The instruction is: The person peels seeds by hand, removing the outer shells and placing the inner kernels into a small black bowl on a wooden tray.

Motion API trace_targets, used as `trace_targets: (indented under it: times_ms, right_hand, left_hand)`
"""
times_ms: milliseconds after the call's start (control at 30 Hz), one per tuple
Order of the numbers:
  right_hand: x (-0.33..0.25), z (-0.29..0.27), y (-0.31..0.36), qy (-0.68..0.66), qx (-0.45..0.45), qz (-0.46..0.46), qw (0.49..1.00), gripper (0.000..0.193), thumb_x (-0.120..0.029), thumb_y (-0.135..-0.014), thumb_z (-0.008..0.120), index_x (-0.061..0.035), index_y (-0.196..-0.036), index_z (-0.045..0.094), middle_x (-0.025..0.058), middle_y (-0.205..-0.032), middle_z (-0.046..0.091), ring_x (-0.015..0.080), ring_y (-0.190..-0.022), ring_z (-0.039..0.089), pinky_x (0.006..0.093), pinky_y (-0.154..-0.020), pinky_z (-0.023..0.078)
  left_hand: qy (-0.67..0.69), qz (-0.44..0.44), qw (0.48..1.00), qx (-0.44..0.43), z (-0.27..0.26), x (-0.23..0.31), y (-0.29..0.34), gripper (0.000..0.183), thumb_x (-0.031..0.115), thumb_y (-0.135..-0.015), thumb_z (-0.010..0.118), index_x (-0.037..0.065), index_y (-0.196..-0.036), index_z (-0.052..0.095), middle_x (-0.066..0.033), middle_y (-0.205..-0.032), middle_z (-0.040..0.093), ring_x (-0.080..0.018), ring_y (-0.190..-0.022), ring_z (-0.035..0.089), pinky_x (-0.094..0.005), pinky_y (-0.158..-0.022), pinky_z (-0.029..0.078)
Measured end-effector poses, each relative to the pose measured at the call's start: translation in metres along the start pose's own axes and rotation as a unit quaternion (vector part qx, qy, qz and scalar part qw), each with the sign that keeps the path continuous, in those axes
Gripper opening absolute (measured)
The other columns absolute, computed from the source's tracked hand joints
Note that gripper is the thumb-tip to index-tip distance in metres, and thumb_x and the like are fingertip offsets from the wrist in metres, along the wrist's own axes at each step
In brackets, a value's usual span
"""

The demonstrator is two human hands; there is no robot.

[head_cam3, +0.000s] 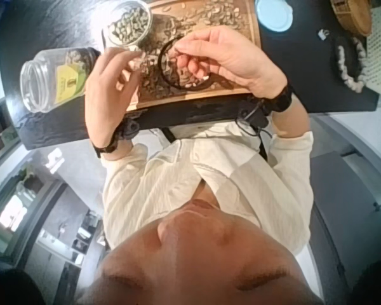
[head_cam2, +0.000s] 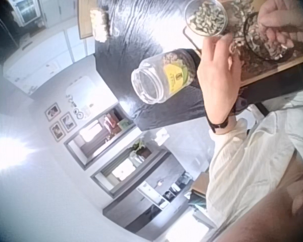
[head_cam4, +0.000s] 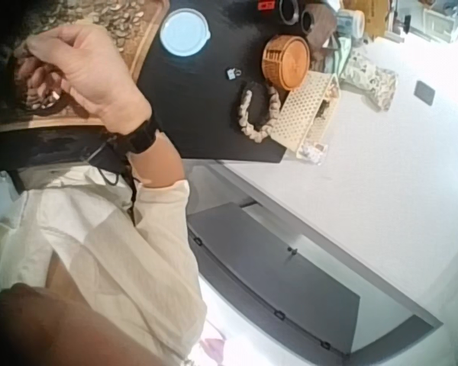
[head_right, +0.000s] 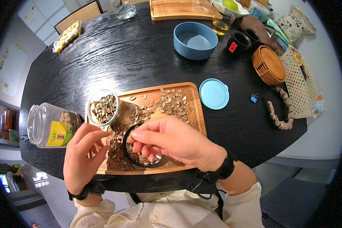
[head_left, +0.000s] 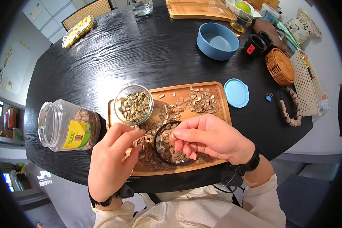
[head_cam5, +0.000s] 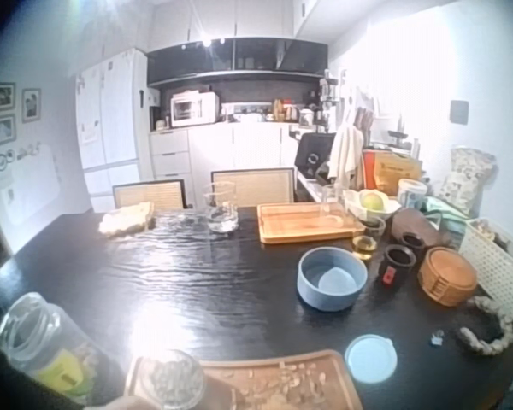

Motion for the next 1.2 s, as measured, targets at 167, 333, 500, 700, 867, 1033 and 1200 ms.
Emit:
trace_targets:
  times_ms: [167,333,500,700,867,1033,1200]
  right_hand:
    - [0.005,0.001,-0.002,0.014,-0.011,-0.006,1.0,0.022,-0.019,-0.103,0.062,0.0014,-0.102,0.069,0.0028,-0.085,0.067,0.0061,-0.069,0.06,0.0196,-0.059,0.049]
    - [0.007,0.011,0.0,0.033,0.004,0.024,0.999,0.021,-0.021,-0.102,0.064,0.0003,-0.102,0.069,0.0015,-0.085,0.066,0.0053,-0.067,0.057,0.0193,-0.058,0.047]
    - [0.003,0.009,0.002,0.023,0.006,0.002,1.0,0.022,-0.019,-0.102,0.064,0.0019,-0.107,0.07,0.0031,-0.085,0.067,0.0055,-0.067,0.057,0.02,-0.057,0.046]
    - [-0.016,0.01,0.013,0.098,0.045,-0.045,0.993,0.025,-0.021,-0.103,0.063,0.0014,-0.109,0.071,0.0025,-0.088,0.069,0.0046,-0.067,0.057,0.0191,-0.058,0.046]
    - [-0.048,-0.019,0.034,0.437,0.321,-0.29,0.788,0.019,-0.011,-0.092,0.073,-0.0019,-0.108,0.075,0.0071,-0.094,0.074,0.0144,-0.08,0.066,0.0291,-0.076,0.053]
    - [-0.048,-0.017,0.032,0.654,0.283,-0.358,0.603,0.019,-0.008,-0.082,0.077,-0.0047,-0.1,0.076,0.01,-0.095,0.074,0.0276,-0.091,0.066,0.0391,-0.09,0.049]
    - [-0.042,-0.008,0.029,0.653,0.273,-0.345,0.617,0.008,-0.008,-0.079,0.077,-0.0047,-0.087,0.075,0.0084,-0.09,0.072,0.0291,-0.097,0.064,0.0407,-0.09,0.047]
  left_hand:
    - [0.133,0.009,0.991,0.031,0.0,0.015,0.003,0.043,-0.001,-0.075,0.085,0.004,-0.116,0.073,-0.0067,-0.083,0.066,-0.0114,-0.058,0.06,-0.0256,-0.052,0.049]
    - [0.113,0.088,0.986,0.09,0.018,0.013,0.001,0.028,-0.001,-0.076,0.084,0.002,-0.102,0.075,-0.0061,-0.084,0.063,-0.015,-0.063,0.06,-0.0275,-0.054,0.048]
    - [0.116,0.108,0.983,0.095,0.019,0.021,-0.002,0.023,-0.004,-0.076,0.082,0.002,-0.096,0.074,-0.0066,-0.086,0.063,-0.0176,-0.065,0.061,-0.0277,-0.054,0.049]
    - [0.04,0.146,0.967,0.207,0.007,0.018,-0.001,0.024,-0.008,-0.075,0.081,0.001,-0.096,0.074,-0.0082,-0.086,0.064,-0.018,-0.066,0.062,-0.0278,-0.055,0.049]
    - [-0.059,0.046,0.956,0.283,0.001,-0.015,-0.008,0.019,-0.01,-0.08,0.076,-0.001,-0.095,0.072,-0.0093,-0.086,0.066,-0.0174,-0.066,0.061,-0.0266,-0.056,0.048]
    - [-0.098,0.011,0.965,0.242,0.003,-0.016,-0.009,0.012,-0.006,-0.084,0.076,-0.001,-0.093,0.071,-0.0067,-0.088,0.068,-0.0133,-0.065,0.057,-0.0242,-0.056,0.044]
    - [-0.037,-0.022,0.971,0.236,0.002,-0.022,-0.008,0.009,-0.003,-0.086,0.076,-0.001,-0.092,0.07,-0.005,-0.089,0.07,-0.0082,-0.062,0.052,-0.0216,-0.055,0.039]
Point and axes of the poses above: each hand's wrist, its own y-axis away from the middle knuckle, its own z-axis out of the palm, x = y × z, the point moved 4 cm from there along -y, towards the middle knuckle
